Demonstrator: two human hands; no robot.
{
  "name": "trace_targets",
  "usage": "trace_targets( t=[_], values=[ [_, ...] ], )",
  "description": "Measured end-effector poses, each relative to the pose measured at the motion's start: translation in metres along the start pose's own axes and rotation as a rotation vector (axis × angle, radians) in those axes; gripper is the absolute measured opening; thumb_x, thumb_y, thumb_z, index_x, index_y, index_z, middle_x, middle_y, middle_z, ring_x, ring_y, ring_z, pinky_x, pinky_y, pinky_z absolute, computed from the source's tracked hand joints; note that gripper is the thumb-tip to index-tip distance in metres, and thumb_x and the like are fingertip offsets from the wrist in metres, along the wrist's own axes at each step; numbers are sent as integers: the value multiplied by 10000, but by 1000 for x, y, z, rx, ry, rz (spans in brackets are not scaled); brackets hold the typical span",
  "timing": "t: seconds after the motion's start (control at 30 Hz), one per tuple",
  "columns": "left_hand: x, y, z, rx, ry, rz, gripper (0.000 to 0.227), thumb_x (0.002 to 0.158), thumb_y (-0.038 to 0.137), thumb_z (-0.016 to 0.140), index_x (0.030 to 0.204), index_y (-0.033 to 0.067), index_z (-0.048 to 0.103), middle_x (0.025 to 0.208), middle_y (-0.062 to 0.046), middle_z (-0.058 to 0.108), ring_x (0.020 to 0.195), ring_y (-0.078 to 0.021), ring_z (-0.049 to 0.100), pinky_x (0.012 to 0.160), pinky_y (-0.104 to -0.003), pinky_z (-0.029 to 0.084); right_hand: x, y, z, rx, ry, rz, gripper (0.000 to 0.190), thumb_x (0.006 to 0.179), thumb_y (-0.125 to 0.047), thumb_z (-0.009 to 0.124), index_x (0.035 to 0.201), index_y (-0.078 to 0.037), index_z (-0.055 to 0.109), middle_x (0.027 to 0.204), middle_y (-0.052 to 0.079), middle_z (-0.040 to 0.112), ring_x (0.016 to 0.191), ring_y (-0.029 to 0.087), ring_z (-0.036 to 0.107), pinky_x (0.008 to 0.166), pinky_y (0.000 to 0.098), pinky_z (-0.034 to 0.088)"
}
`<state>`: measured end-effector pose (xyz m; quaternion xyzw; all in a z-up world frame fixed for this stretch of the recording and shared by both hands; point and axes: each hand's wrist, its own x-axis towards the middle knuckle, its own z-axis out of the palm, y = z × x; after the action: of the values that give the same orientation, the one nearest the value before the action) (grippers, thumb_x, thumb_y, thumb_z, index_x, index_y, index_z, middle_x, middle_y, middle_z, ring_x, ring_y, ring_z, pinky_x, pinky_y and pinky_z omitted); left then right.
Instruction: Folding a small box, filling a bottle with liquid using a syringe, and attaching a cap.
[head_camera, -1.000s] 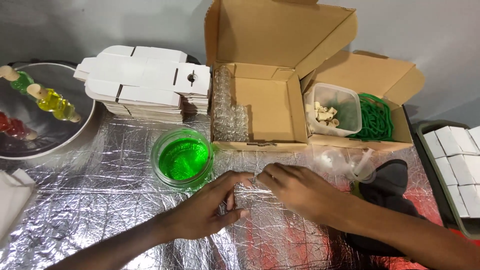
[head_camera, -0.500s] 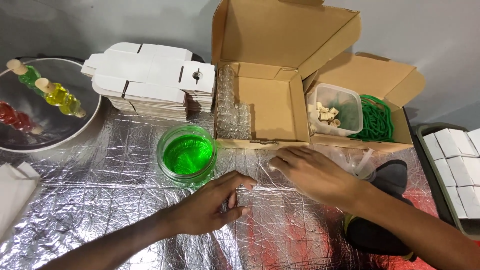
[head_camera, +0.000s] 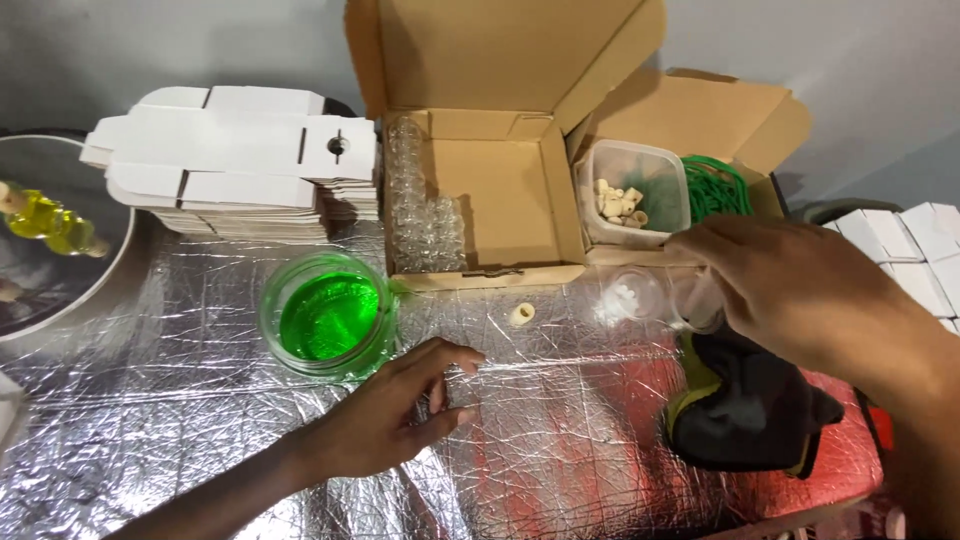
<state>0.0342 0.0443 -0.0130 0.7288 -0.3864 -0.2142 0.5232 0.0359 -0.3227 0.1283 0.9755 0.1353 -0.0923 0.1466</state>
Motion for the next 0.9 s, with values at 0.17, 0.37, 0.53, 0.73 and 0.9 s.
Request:
trace_targets(
  t=[0.17, 0.37, 0.53, 0.73, 0.9],
  values=[
    [4, 2, 1, 0, -9, -53, 383, 948, 231, 676, 1298, 132, 553, 1182, -47, 626, 628, -96, 608, 622, -270, 537, -1, -28, -20, 273, -438, 284, 514, 942, -33, 481, 1298, -371, 636, 897, -103, 657, 738, 109, 619, 688, 312, 475],
    [6, 4, 3, 24, 10, -62, 365, 942, 250, 684, 1267, 132, 568, 1214, -30, 637, 629, -88, 589, 634, -271, 522, 10, -24, 53, 325, -345, -92, 247, 1049, -287, 424, 1203, -140, 547, 1206, 52, 632, 1014, 230, 727, 838, 452, 597],
    [6, 6, 1, 17, -6, -116, 442, 942, 301, 667, 1339, 138, 561, 1185, -27, 645, 649, -94, 611, 685, -280, 534, 16, -24, 80, 352, -276, -147, 199, 1063, -288, 504, 928, -143, 487, 910, 36, 579, 754, 240, 676, 644, 421, 478],
    [5, 0, 2, 14, -2, -85, 420, 939, 239, 677, 1326, 131, 556, 1245, -49, 643, 637, -84, 621, 688, -272, 556, 21, -19, 83, 381, -331, -60, 290, 1061, -438, 424, 982, -173, 512, 948, 3, 618, 888, 165, 657, 715, 386, 550],
    [6, 2, 1, 35, -6, -96, 385, 943, 296, 666, 1279, 133, 569, 1206, -39, 646, 632, -89, 620, 658, -275, 558, 24, -16, 77, 553, -251, -16, 461, 947, -614, 399, 973, -201, 604, 1016, -12, 697, 1038, 171, 639, 821, 351, 445]
  ],
)
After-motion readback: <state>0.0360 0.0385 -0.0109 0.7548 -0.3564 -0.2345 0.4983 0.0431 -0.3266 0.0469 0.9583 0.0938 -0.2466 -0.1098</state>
